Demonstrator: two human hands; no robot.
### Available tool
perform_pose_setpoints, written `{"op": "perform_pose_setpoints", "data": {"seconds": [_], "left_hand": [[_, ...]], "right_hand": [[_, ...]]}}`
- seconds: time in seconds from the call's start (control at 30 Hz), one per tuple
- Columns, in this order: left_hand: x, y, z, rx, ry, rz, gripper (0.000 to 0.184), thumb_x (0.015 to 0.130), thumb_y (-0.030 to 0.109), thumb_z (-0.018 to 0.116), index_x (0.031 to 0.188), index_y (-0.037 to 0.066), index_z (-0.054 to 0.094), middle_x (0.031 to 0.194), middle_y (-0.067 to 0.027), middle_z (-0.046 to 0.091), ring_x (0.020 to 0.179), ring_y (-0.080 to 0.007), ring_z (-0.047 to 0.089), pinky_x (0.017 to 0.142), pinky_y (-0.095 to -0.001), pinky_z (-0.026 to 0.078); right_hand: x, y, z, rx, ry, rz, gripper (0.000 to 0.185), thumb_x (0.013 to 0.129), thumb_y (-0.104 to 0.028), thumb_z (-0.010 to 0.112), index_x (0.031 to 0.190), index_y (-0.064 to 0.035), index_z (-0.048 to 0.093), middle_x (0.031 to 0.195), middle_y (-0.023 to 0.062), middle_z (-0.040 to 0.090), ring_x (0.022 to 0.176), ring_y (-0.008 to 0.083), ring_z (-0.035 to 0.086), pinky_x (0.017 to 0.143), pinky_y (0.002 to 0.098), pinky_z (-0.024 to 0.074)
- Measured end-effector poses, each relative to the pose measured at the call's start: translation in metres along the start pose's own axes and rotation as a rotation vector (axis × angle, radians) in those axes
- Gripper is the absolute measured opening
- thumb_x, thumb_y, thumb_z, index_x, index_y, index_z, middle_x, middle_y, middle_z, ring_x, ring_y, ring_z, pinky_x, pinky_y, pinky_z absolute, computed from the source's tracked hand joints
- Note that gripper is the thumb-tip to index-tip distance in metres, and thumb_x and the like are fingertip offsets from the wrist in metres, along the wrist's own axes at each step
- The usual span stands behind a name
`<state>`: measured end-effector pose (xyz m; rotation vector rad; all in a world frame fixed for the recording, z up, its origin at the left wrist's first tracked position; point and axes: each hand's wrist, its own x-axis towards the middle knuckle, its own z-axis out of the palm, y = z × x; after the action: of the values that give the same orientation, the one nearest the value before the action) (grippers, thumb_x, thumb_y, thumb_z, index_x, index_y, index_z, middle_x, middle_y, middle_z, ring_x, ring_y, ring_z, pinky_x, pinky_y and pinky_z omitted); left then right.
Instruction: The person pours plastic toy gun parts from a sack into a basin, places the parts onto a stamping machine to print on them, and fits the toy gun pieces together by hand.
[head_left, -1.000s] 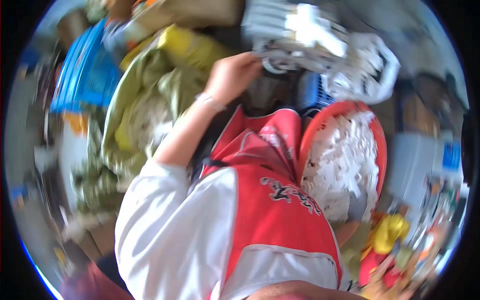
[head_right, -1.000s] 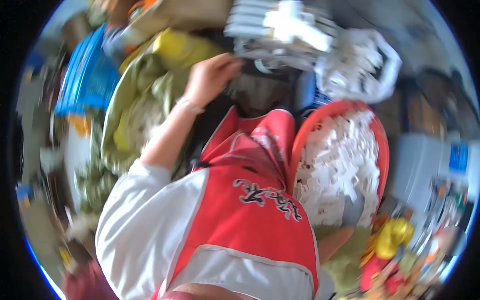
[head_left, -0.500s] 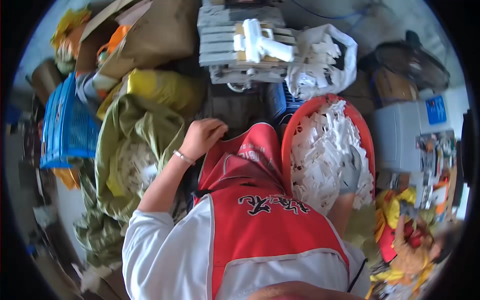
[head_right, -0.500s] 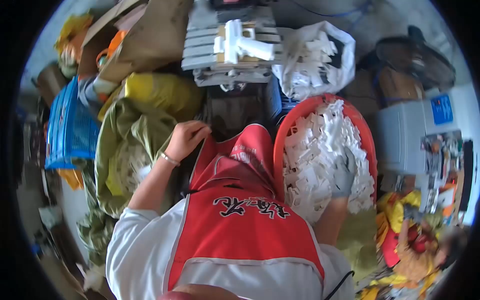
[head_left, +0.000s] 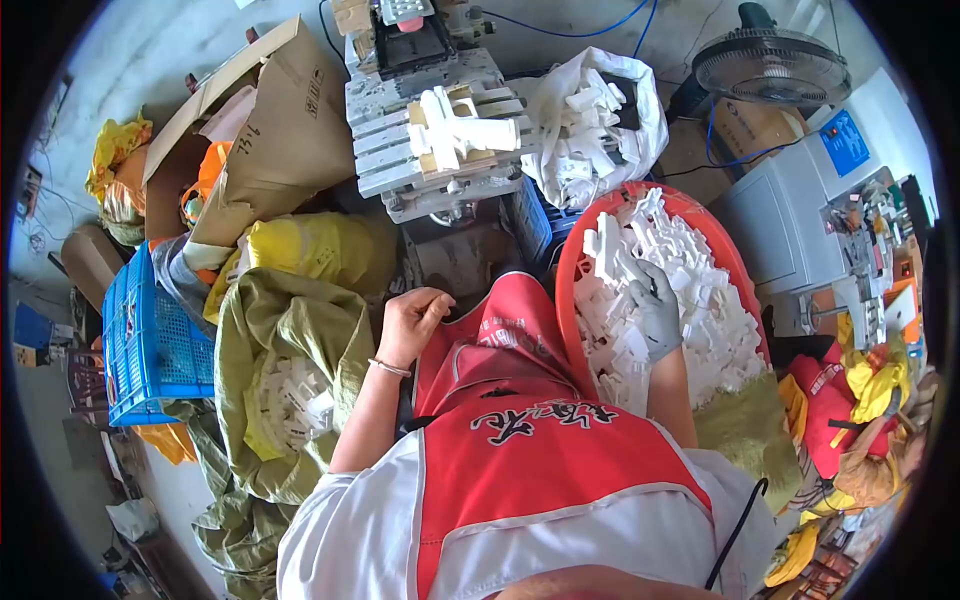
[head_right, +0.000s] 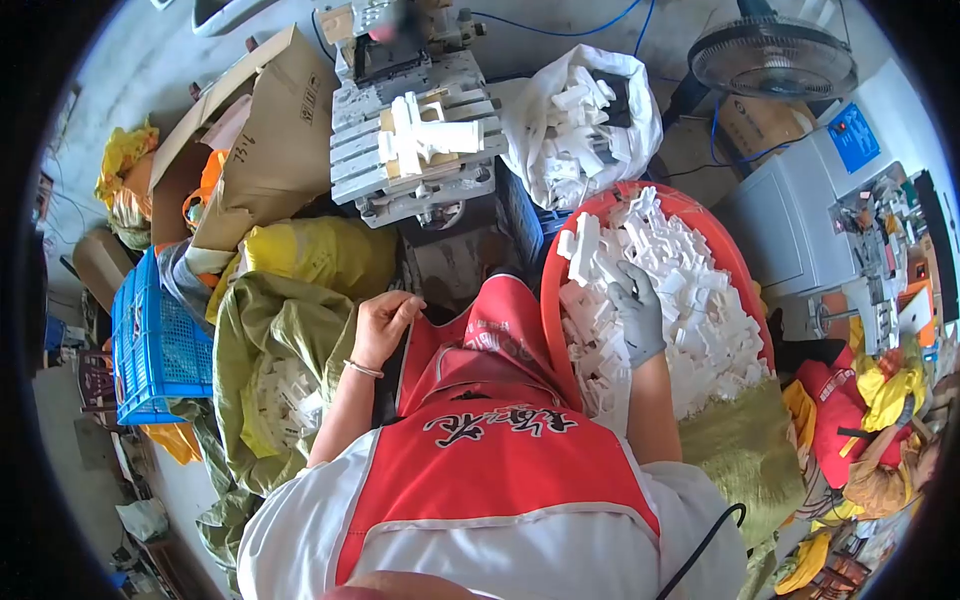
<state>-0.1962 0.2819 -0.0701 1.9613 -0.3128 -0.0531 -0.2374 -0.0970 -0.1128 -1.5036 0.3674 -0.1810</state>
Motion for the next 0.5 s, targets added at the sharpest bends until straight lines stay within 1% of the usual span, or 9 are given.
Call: {"op": "perform_pose_setpoints", "data": {"seconds": [0.07,0.1,0.2,0.27,0.33,0.4,0.5], "left_hand": [[0.002,-0.01,0.0,-0.028,-0.007,0.051,0.02,0.087,0.015,0.058,0.077,-0.002,0.064,0.067,-0.0082,0.063,0.063,-0.0149,0.061,0.058,-0.0259,0.047],[0.002,-0.011,0.001,-0.025,-0.02,0.052,0.02,0.087,0.015,0.058,0.077,-0.002,0.064,0.067,-0.0082,0.063,0.063,-0.0149,0.061,0.058,-0.0259,0.047],[-0.001,-0.013,0.002,-0.074,-0.004,-0.012,0.023,0.087,0.017,0.059,0.074,-0.002,0.065,0.068,-0.008,0.064,0.062,-0.0146,0.061,0.059,-0.0261,0.047],[0.0,-0.021,0.001,0.0,0.065,-0.013,0.022,0.087,0.017,0.059,0.075,-0.001,0.065,0.068,-0.0077,0.064,0.062,-0.0137,0.06,0.059,-0.0261,0.047],[-0.003,-0.029,-0.001,0.009,0.095,-0.025,0.021,0.087,0.017,0.059,0.077,-0.001,0.065,0.067,-0.007,0.063,0.062,-0.0121,0.06,0.058,-0.0253,0.047],[-0.003,-0.03,-0.007,-0.021,0.176,-0.043,0.02,0.087,0.015,0.059,0.08,-0.001,0.065,0.067,-0.0061,0.063,0.062,-0.0105,0.059,0.058,-0.0241,0.046],[0.001,-0.02,-0.024,0.032,0.255,-0.06,0.012,0.086,0.009,0.06,0.084,-0.003,0.064,0.069,-0.0055,0.062,0.063,-0.0087,0.058,0.058,-0.0216,0.045]], "right_hand": [[0.002,0.005,0.002,-0.056,-0.04,-0.01,0.036,0.085,-0.002,0.056,0.121,-0.0088,0.051,0.095,-0.0004,0.057,0.069,0.0045,0.048,0.06,0.0187,0.0411],[0.0,-0.001,0.007,-0.037,-0.046,0.01,0.037,0.085,-0.002,0.056,0.121,-0.0076,0.051,0.097,0.0005,0.057,0.072,0.0048,0.049,0.063,0.0189,0.0423],[-0.006,-0.008,0.017,-0.06,-0.038,-0.027,0.037,0.085,-0.002,0.056,0.121,-0.0061,0.051,0.099,0.0006,0.057,0.075,0.005,0.05,0.065,0.0191,0.0431],[-0.004,0.0,0.016,-0.048,-0.03,-0.044,0.037,0.085,-0.002,0.056,0.121,-0.005,0.05,0.1,0.0001,0.057,0.078,0.0051,0.05,0.066,0.019,0.043],[-0.005,0.005,0.016,-0.024,-0.04,-0.028,0.036,0.085,-0.003,0.057,0.121,-0.0048,0.05,0.1,-0.0005,0.057,0.077,0.0044,0.049,0.066,0.0187,0.0427],[-0.008,0.01,0.016,-0.029,-0.023,-0.022,0.036,0.085,-0.003,0.057,0.121,-0.0048,0.05,0.1,-0.0007,0.057,0.076,0.004,0.049,0.067,0.0185,0.0425],[-0.009,0.012,0.017,-0.029,-0.011,-0.01,0.036,0.086,-0.004,0.056,0.121,-0.0047,0.05,0.1,-0.0011,0.056,0.076,0.0035,0.048,0.066,0.0181,0.042]]}}
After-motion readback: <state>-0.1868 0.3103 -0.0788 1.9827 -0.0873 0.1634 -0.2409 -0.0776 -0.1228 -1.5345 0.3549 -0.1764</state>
